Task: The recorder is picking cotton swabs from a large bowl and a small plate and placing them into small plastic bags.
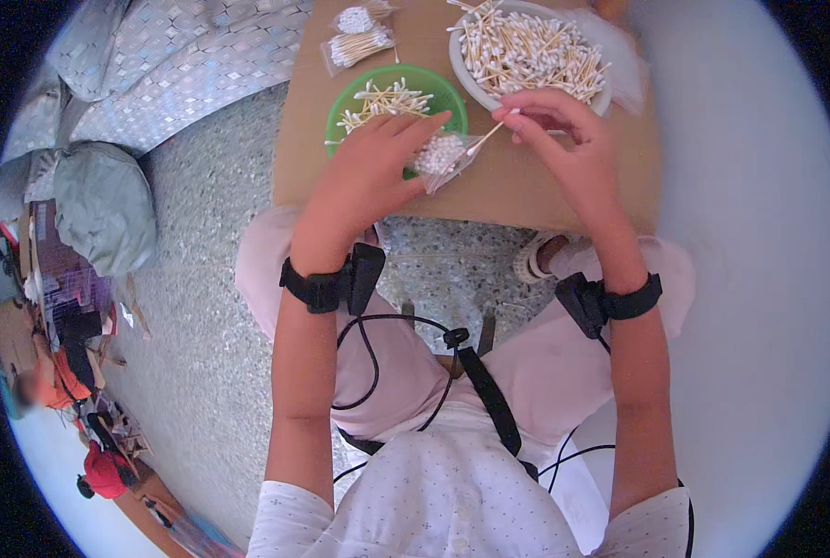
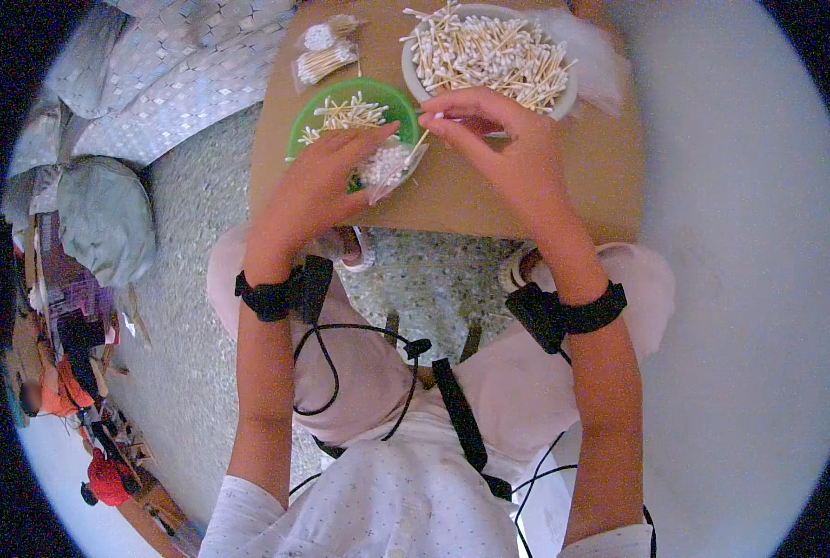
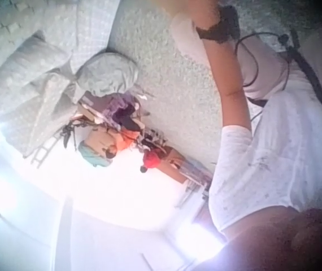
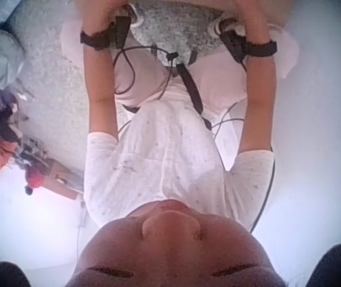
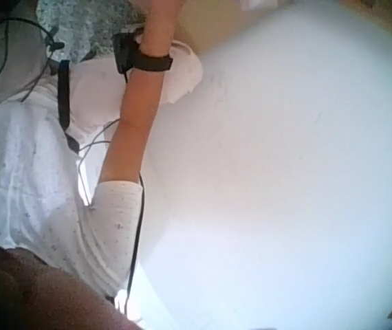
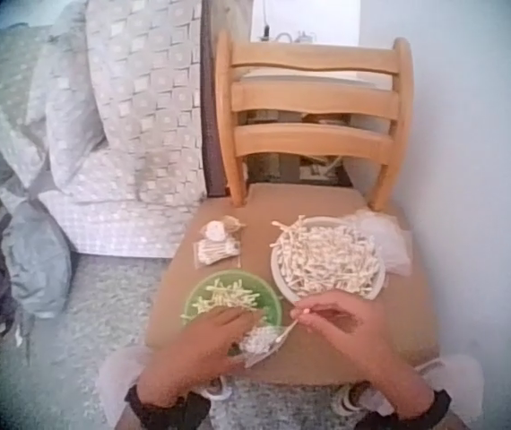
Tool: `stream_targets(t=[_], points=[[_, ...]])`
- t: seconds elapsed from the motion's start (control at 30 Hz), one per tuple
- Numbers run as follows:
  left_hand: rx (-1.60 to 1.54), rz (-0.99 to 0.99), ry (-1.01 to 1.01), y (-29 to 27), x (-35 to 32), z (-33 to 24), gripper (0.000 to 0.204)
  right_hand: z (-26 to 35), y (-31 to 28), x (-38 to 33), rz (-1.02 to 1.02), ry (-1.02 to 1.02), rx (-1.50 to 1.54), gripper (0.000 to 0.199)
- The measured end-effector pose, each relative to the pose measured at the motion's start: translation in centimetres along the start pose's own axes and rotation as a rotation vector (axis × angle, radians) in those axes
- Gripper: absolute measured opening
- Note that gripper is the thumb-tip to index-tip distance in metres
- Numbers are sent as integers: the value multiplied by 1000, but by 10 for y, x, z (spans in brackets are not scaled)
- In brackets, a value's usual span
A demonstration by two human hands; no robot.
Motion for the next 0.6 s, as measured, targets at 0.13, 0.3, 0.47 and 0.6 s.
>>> stream_targets(t=[0.13,0.3,0.47,0.6], points=[[52,-84,-14,4,-1,2,55,0,10,-5,3,-35,26,16],[57,-80,-58,4,0,-1,47,3,11,-4,29,-54,-81,17],[75,-138,-63,4,2,-3,43,0,9,-5,-37,-76,-43,16],[41,-102,-97,10,4,1,43,-3,19,-9,-61,5,-68,15]])
Point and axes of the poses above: each hand's wrist, its own x-axis towards the middle knuckle, its own y-axis out of the palm, z = x × y, the point moved 3 cm from there along x, towards the middle knuckle, and after that the axes turned 14 degrees about x, right-handed, at the moved point
